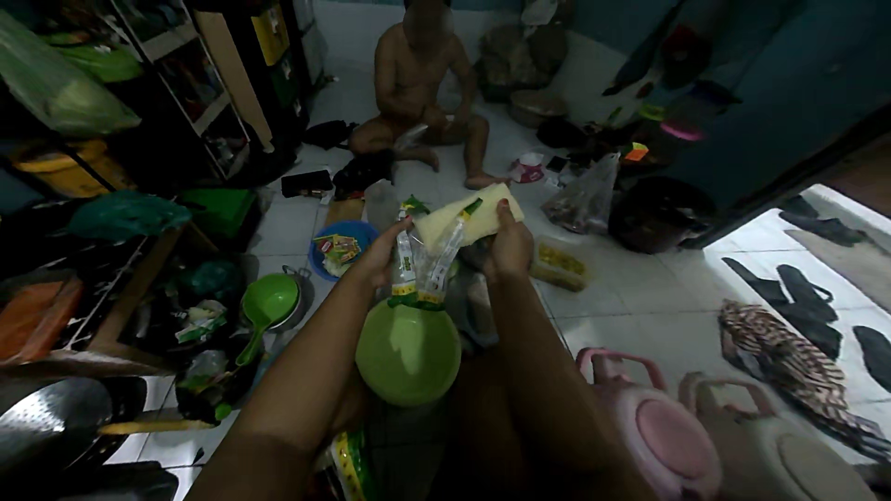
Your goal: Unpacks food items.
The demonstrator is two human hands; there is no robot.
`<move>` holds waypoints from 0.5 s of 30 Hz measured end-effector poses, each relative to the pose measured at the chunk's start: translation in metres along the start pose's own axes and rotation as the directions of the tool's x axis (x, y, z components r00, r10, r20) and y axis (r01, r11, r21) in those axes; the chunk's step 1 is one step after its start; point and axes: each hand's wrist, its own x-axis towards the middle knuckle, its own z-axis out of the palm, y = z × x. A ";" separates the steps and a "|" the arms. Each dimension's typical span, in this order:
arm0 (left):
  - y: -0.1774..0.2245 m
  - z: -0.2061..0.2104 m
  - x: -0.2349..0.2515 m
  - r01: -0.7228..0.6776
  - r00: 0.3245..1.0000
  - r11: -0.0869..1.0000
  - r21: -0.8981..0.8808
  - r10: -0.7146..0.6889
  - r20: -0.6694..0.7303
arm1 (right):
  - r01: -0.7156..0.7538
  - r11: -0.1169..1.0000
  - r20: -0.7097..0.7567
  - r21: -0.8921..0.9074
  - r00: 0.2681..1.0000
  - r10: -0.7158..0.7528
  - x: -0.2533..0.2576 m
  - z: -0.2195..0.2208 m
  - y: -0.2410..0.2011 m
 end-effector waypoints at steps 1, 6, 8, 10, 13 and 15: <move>0.000 -0.003 0.000 -0.009 1.000 1.000 -0.017 0.009 0.004 | -0.015 0.999 -0.030 0.033 0.999 0.016 0.004 -0.004 0.000; -0.001 -0.010 -0.002 -0.042 0.999 0.997 -0.066 0.040 -0.031 | -0.108 0.958 -0.081 0.265 0.988 0.134 0.024 -0.030 0.001; 0.001 -0.009 -0.004 -0.065 0.994 0.997 -0.051 0.060 -0.094 | -0.151 0.925 -0.106 0.349 0.974 0.199 0.030 -0.038 0.001; 0.002 -0.008 -0.005 -0.112 0.983 0.992 -0.065 0.102 -0.150 | -0.166 0.897 -0.117 0.410 0.966 0.232 0.034 -0.043 0.001; 0.008 -0.001 -0.005 -0.214 0.964 0.966 -0.144 0.184 -0.194 | -0.189 0.873 -0.096 0.450 0.962 0.257 0.041 -0.046 0.005; 0.007 0.003 -0.004 -0.239 0.960 0.954 -0.183 0.203 -0.194 | -0.233 0.853 -0.062 0.468 0.954 0.294 0.044 -0.045 0.008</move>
